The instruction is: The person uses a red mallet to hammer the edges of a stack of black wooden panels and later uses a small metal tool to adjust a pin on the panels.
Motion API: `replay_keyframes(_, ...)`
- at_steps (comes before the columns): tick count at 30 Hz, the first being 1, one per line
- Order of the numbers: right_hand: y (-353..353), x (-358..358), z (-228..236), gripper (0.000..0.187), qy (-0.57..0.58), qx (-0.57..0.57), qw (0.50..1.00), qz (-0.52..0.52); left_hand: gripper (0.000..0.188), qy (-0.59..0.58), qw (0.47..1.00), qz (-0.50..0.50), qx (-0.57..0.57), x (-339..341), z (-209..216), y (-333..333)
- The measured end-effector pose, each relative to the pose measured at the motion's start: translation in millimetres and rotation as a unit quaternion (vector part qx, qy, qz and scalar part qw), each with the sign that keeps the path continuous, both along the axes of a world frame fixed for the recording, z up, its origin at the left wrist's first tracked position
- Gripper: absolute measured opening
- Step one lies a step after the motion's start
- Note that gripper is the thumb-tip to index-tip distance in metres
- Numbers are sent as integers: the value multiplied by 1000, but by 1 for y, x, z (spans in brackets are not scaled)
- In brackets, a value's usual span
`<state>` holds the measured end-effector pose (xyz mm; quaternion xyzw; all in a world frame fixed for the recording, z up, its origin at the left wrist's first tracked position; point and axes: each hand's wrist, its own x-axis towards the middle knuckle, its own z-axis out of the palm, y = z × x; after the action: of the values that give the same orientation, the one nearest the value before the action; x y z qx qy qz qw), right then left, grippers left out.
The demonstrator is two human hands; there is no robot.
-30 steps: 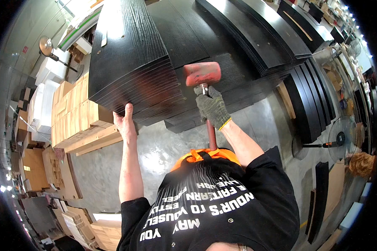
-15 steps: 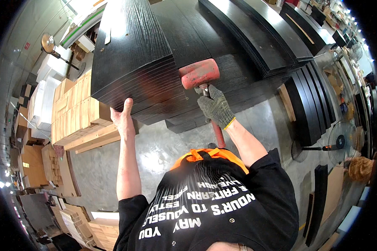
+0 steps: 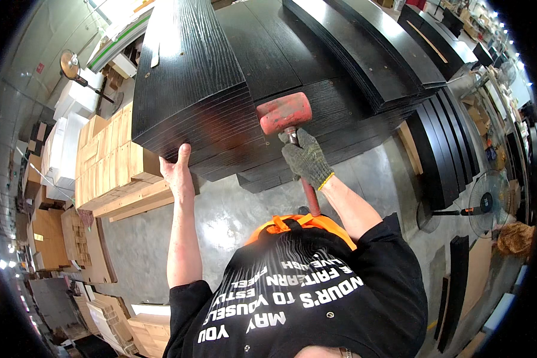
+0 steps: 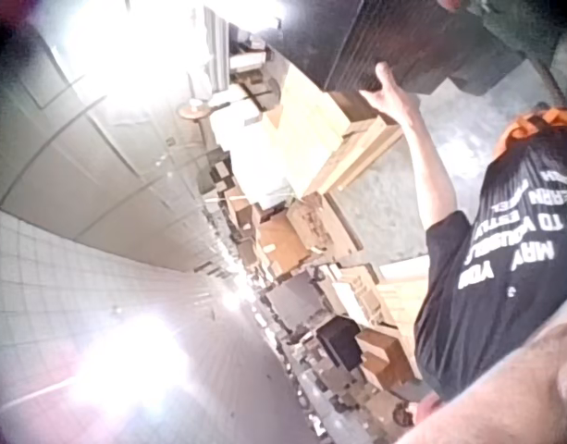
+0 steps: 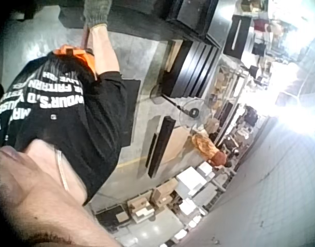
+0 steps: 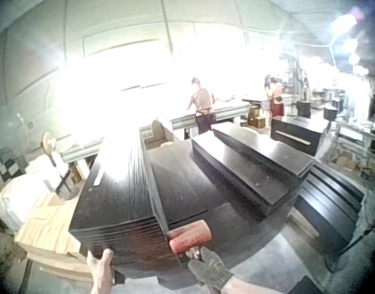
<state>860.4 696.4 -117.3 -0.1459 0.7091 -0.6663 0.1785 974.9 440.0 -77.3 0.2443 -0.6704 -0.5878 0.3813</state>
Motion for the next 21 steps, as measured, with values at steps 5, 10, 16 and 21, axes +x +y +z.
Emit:
replay_keyframes(5,-2,-3,36,23,-62,-91,994,-25,75,-40,997,6,-63,2,15,-3)
replay_keyframes(10,-6,-9,51,23,-28,-88,996,-9,72,3,1000,-22,-22,1,30,-5)
replay_keyframes(16,-10,-11,45,21,-4,-57,998,-29,67,18,1000,-11,-20,-4,28,-5)
replay_keyframes(21,-6,-9,44,23,-5,-50,999,-9,66,22,1000,-12,-9,-3,26,-6)
